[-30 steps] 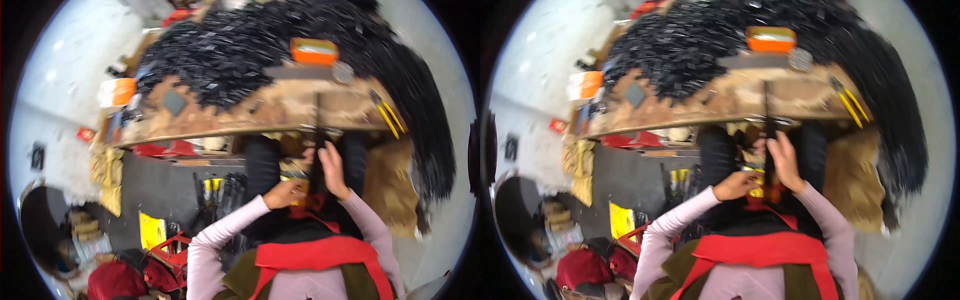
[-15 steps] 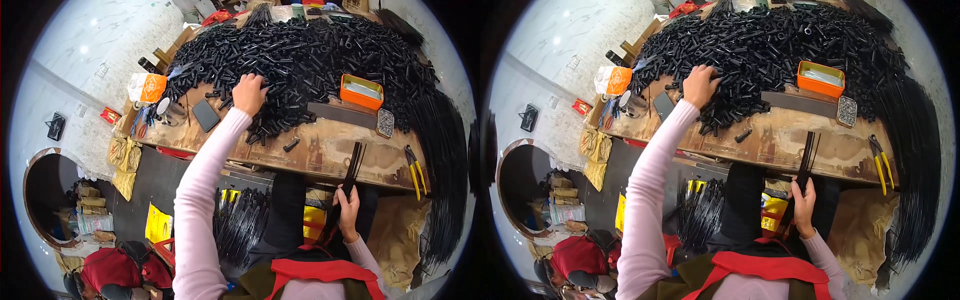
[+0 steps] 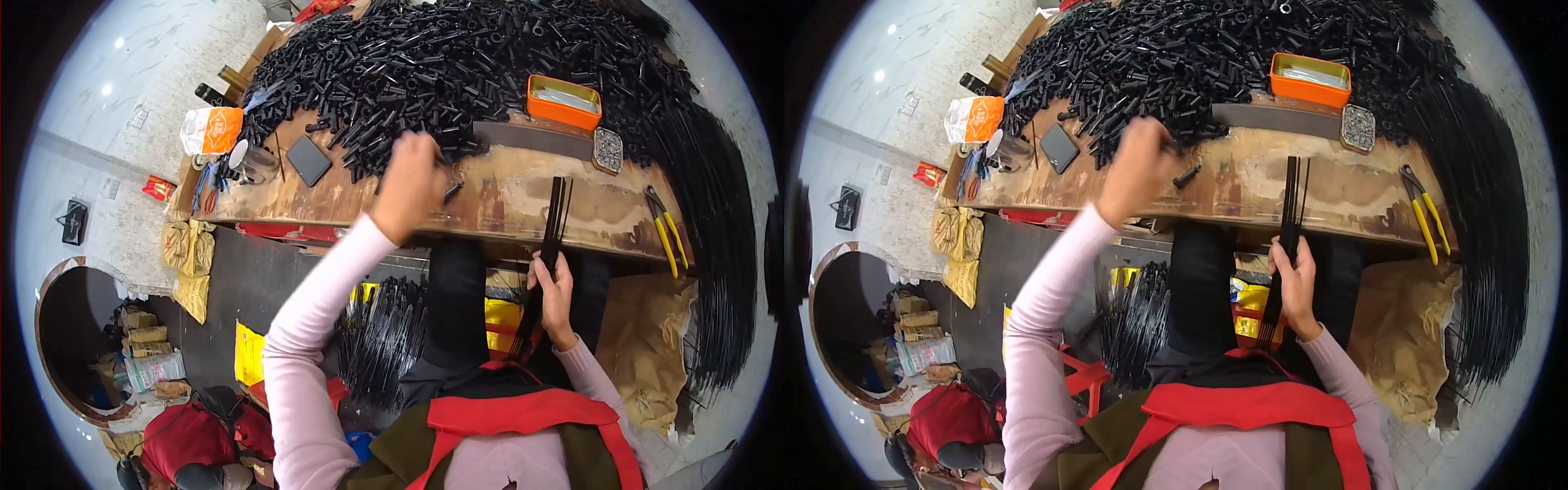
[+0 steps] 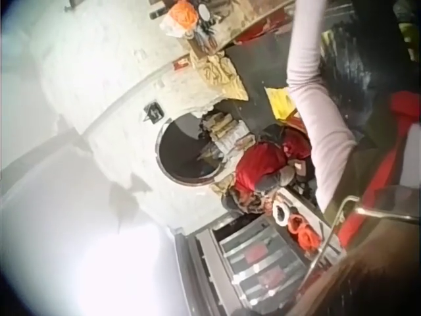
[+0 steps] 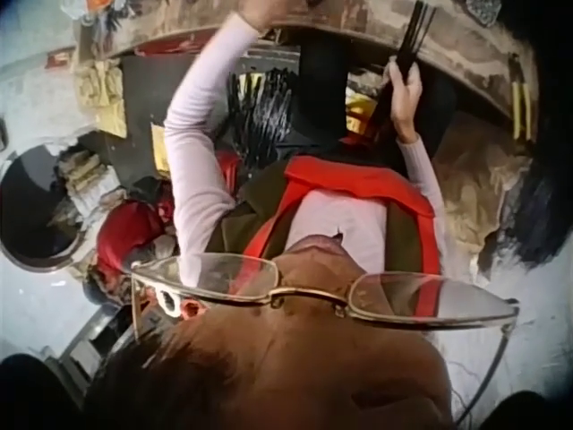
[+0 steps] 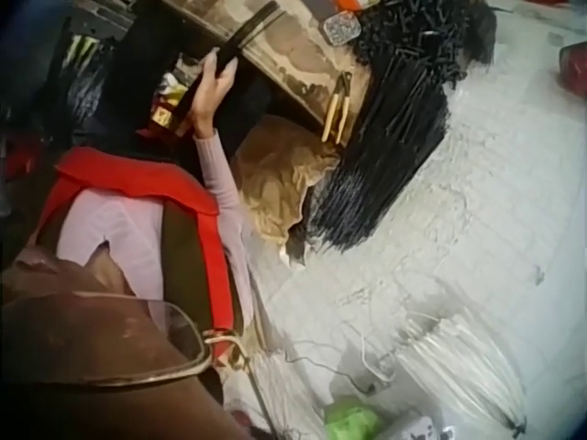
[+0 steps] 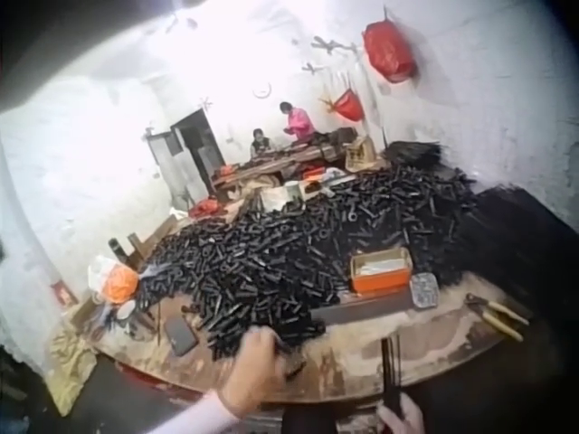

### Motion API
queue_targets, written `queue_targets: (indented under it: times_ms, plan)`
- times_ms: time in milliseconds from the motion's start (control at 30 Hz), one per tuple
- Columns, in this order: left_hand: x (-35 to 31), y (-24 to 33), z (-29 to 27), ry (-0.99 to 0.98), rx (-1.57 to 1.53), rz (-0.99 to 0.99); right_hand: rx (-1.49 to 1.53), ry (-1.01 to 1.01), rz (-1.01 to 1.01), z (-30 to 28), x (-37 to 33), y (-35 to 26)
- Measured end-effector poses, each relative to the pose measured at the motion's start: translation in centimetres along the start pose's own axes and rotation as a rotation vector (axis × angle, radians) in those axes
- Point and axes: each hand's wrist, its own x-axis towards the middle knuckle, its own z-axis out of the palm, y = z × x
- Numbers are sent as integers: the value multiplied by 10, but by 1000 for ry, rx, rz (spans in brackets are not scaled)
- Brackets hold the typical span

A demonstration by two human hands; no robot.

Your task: Assembling and trimming thin rods at a factory production workstation.

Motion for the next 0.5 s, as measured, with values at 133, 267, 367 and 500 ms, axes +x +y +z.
queue_targets:
  times_ms: [133,267,367,500]
  plan:
    - [-34,25,12,-228,8,-259,8,-4,26,8,-7,-6]
    - [-33,10,23,-312,-46,-313,-4,-49,4,13,-22,-13]
    - [-4,64,31,-297,-459,-403,21,-130,25,13,-35,-17]
    - [14,112,47,-435,-1494,-603,309,-343,134,16,-45,-14]
